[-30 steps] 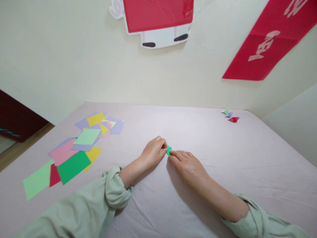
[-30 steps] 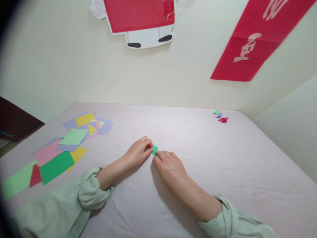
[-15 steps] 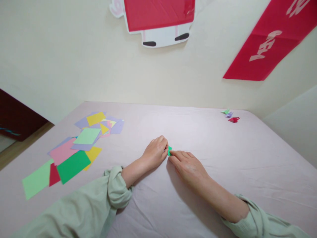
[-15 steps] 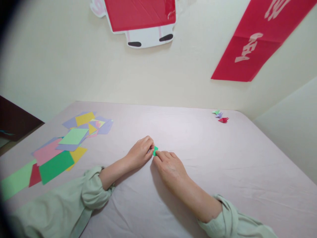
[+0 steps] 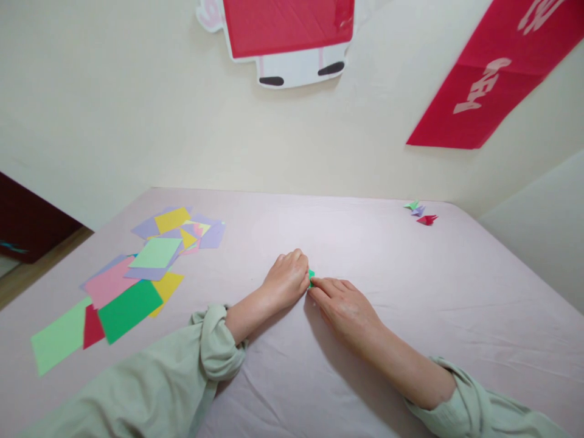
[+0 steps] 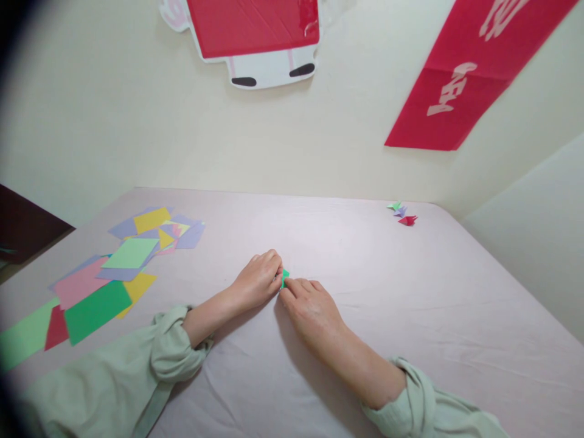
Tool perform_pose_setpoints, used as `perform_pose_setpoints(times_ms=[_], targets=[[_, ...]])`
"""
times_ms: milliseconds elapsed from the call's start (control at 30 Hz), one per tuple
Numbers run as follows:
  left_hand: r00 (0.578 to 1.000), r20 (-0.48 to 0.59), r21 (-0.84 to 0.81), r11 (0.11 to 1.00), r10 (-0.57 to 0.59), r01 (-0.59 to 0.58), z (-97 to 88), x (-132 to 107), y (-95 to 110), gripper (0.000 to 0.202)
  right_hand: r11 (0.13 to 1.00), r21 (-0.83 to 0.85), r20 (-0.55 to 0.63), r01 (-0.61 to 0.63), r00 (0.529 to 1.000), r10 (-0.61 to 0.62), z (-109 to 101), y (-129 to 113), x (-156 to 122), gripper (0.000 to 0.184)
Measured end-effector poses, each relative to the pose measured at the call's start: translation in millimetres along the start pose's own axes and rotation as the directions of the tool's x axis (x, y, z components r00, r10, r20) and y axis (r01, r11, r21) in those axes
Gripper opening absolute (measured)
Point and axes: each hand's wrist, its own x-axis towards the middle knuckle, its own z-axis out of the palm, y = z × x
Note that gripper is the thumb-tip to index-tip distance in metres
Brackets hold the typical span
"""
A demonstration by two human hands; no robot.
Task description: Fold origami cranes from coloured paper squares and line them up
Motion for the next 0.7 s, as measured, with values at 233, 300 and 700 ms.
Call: perform_pose_setpoints(times_ms=[233,300,700], targets=[[0.999,0.027,-0.024,0.999,-0.041,0.042,-4.4,-1.7,4.0,0.011,1.0,0.013,-0.01,-0.001,1.0,0.001,0.4,-0.3,0.0,0.02],[1.0,0.004,-0.084,0.996,-0.027,0.027,-1.9,-2.7,0.9,0.012,1.0,0.007,-0.012,0.001,1.0,-0.001,0.4,-0.2,-0.1,0.018],[0.986,-0.154,-0.385,0.923,-0.063,-0.001,-5.8,-17.7,-13.8,0.011,0.999,-0.034,0.012,0.004,1.0,-0.003,-2.1,-1.7,-0.4,0.016]])
